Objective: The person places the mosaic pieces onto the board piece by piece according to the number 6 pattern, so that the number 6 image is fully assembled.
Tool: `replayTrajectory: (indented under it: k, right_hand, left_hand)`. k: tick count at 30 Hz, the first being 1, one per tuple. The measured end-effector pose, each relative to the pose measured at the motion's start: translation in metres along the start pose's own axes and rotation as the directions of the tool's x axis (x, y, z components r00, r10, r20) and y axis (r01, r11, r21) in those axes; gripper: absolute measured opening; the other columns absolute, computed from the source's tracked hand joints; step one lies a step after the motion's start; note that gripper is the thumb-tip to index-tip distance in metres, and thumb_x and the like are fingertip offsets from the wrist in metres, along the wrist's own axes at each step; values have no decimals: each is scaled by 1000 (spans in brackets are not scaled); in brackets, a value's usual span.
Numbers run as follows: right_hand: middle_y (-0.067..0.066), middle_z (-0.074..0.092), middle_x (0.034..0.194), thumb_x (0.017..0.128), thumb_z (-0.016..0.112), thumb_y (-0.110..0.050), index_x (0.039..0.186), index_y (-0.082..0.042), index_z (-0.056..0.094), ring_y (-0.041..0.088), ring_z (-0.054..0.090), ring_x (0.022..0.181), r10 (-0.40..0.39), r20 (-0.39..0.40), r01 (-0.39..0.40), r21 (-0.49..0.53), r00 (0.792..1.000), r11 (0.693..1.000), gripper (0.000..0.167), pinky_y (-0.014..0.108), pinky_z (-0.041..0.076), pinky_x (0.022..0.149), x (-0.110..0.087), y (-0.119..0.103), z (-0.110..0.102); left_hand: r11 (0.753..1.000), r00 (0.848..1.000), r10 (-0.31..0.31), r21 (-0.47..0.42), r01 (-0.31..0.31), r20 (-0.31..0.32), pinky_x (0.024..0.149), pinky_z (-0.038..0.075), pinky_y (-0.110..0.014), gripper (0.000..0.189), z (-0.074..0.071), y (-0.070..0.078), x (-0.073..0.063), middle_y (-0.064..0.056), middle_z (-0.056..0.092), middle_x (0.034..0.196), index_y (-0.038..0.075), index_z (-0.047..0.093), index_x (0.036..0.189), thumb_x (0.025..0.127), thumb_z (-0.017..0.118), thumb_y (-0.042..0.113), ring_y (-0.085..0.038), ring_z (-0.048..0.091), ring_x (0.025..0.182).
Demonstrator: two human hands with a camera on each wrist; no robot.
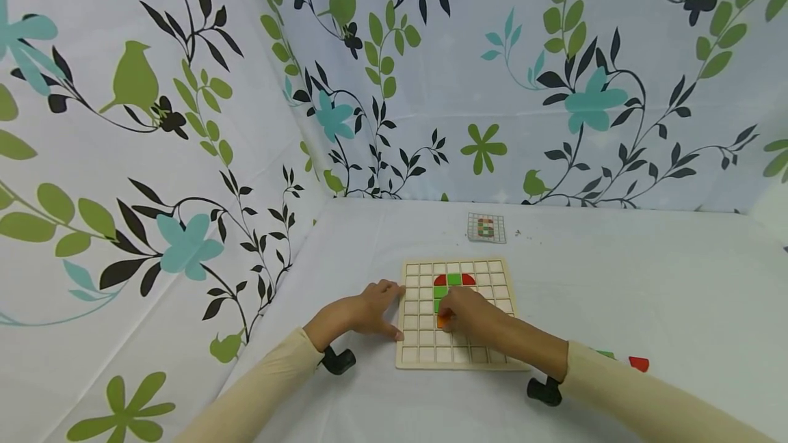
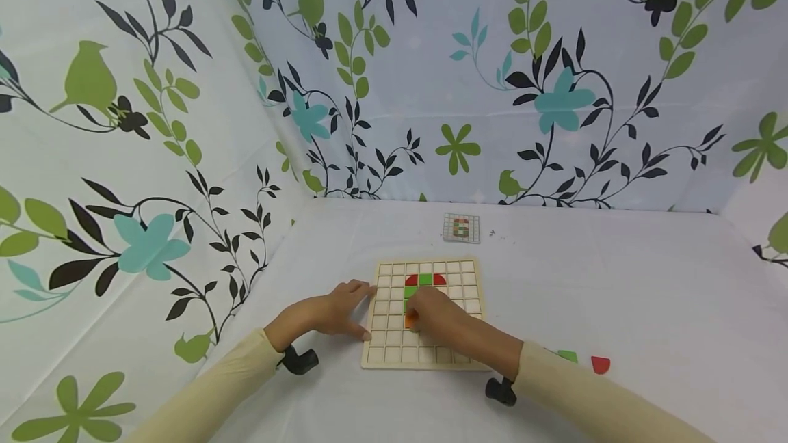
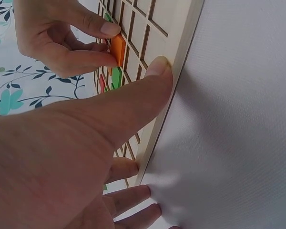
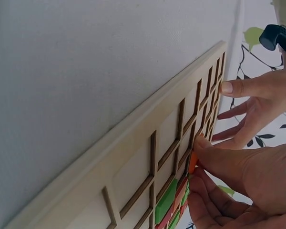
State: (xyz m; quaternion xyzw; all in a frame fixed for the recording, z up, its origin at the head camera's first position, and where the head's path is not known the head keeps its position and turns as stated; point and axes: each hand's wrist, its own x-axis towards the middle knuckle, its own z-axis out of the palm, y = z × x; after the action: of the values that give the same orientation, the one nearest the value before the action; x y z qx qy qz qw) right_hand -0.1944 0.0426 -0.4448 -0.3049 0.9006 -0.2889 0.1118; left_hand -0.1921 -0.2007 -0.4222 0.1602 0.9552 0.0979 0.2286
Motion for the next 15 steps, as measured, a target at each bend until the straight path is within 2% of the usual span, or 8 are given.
replayTrajectory:
  k: [7,15]
  right_hand:
    - [0,67,97,87,84,-2,104,-3,80,15,57,93,-52,-21,52,-15,998,999,17,38,57,90,-3,2,3]
    - [-3,64,96,89,84,-7,106,-5,82,11,56,90,-109,-56,105,-59,992,993,18,31,55,84,-4,6,10]
  left_hand:
    - [1000,1000,6,-5,-6,-2,121,39,-51,93,4,-3,2,-11,35,166,15,36,163,90,83,48,-32,34,153]
    - [1000,1000,10,8,-10,-1,121,39,-51,93,0,-1,0,-11,35,166,14,35,163,91,83,47,-33,34,154]
